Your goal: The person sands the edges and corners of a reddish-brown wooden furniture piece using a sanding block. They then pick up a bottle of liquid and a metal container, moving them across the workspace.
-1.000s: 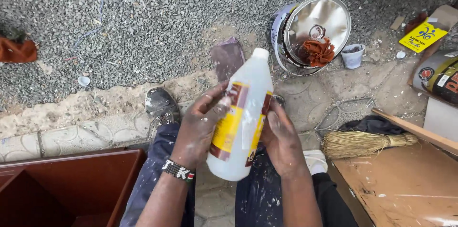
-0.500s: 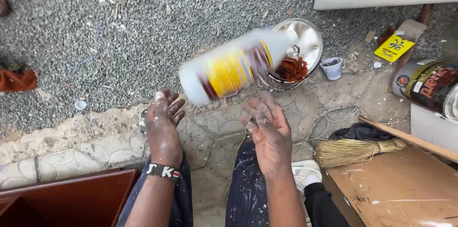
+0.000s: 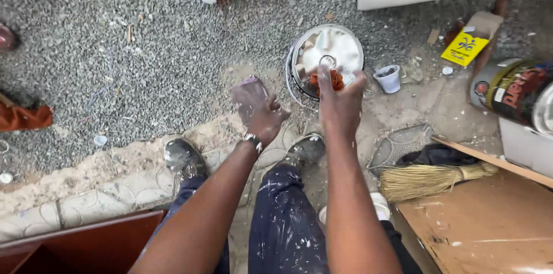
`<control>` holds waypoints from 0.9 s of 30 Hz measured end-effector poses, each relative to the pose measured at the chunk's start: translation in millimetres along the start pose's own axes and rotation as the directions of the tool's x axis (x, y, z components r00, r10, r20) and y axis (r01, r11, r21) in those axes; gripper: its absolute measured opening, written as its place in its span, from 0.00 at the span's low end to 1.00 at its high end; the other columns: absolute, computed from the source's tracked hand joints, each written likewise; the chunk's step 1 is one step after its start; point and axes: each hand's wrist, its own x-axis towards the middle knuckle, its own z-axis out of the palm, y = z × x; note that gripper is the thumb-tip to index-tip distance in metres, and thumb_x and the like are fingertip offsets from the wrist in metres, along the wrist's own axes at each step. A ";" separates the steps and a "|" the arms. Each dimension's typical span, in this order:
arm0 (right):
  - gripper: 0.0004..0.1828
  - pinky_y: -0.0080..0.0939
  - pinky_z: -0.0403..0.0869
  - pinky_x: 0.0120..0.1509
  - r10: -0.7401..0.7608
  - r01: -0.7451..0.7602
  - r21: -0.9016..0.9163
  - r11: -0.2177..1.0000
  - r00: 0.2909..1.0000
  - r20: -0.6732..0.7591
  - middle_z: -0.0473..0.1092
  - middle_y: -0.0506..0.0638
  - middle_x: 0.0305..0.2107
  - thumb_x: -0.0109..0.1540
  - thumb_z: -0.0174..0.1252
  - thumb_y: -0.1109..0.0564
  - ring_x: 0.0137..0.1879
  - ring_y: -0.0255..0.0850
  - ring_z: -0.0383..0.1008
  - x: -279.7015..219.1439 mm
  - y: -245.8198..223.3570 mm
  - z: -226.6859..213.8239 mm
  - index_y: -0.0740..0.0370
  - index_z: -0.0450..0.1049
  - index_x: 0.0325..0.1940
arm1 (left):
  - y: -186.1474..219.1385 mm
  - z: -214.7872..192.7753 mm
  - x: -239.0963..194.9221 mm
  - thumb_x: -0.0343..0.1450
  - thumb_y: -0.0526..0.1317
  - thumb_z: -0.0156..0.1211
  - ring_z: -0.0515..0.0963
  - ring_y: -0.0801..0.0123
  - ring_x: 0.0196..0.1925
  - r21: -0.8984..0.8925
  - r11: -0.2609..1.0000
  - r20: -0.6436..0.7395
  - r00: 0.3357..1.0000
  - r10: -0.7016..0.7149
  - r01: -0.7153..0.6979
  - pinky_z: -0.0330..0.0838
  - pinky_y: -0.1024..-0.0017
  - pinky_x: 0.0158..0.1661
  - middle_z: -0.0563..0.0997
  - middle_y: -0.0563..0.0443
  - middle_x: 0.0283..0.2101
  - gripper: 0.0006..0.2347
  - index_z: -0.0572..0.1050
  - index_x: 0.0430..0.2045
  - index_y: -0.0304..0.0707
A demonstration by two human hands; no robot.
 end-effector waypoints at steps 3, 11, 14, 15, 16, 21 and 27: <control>0.26 0.68 0.85 0.61 -0.002 0.019 -0.238 0.971 0.997 0.072 0.83 0.49 0.59 0.78 0.61 0.29 0.63 0.55 0.88 38.3 47.2 11.6 0.43 0.74 0.72 | -1.1 11.9 13.3 0.81 0.40 0.69 0.91 0.51 0.68 -0.016 0.999 0.100 0.994 0.031 -0.029 0.90 0.53 0.61 0.82 0.35 0.76 0.35 0.61 0.88 0.44; 0.09 0.40 0.79 0.39 0.271 -0.426 0.810 0.403 0.901 0.339 0.85 0.52 0.36 0.63 0.66 0.62 0.38 0.43 0.84 36.6 102.8 -66.4 0.54 0.85 0.46 | 18.8 55.7 33.7 0.74 0.28 0.74 0.96 0.48 0.36 -0.479 0.862 0.109 0.986 -0.127 0.165 0.96 0.57 0.37 0.89 0.38 0.42 0.22 0.73 0.63 0.31; 0.04 0.42 0.78 0.37 0.454 -0.537 0.835 0.118 0.777 0.435 0.85 0.51 0.32 0.63 0.69 0.53 0.33 0.46 0.84 30.4 113.3 -68.0 0.53 0.86 0.37 | 51.0 54.4 9.3 0.72 0.23 0.66 0.94 0.44 0.35 -0.508 0.839 0.105 0.981 -0.165 0.196 0.92 0.55 0.36 0.86 0.36 0.38 0.21 0.71 0.61 0.24; 0.04 0.42 0.78 0.37 0.461 -0.536 0.838 0.107 0.773 0.436 0.85 0.51 0.32 0.63 0.69 0.53 0.33 0.46 0.84 29.5 122.7 -67.0 0.53 0.86 0.37 | 45.4 58.5 12.4 0.72 0.23 0.66 0.94 0.44 0.35 -0.497 0.844 0.108 0.980 -0.170 0.201 0.92 0.55 0.36 0.86 0.36 0.38 0.21 0.71 0.61 0.24; 0.07 0.44 0.75 0.35 0.457 -0.550 0.835 -0.006 0.741 0.492 0.83 0.55 0.29 0.59 0.70 0.51 0.31 0.50 0.82 29.8 130.7 -65.6 0.55 0.84 0.32 | 41.0 62.2 16.4 0.70 0.23 0.62 0.95 0.46 0.38 -0.487 0.852 0.086 0.981 -0.175 0.194 0.93 0.56 0.38 0.88 0.37 0.43 0.26 0.70 0.66 0.29; 0.26 0.41 0.75 0.37 0.073 -0.635 0.772 -0.013 0.769 0.634 0.81 0.55 0.34 0.67 0.64 0.39 0.34 0.43 0.78 8.9 128.6 -89.7 0.58 0.84 0.60 | 50.2 69.4 13.5 0.67 0.22 0.51 0.97 0.44 0.43 -0.575 0.794 0.027 0.974 -0.224 0.198 0.98 0.51 0.46 0.89 0.37 0.52 0.29 0.70 0.69 0.29; 0.34 0.53 0.81 0.63 0.096 -0.663 0.736 -0.136 0.730 0.676 0.85 0.61 0.56 0.73 0.67 0.30 0.59 0.57 0.87 -36.0 133.7 -118.0 0.63 0.84 0.64 | 30.9 36.7 -18.5 0.78 0.25 0.47 0.91 0.37 0.63 -0.626 0.772 -0.070 0.978 -0.199 0.112 0.89 0.39 0.63 0.81 0.34 0.61 0.30 0.61 0.82 0.36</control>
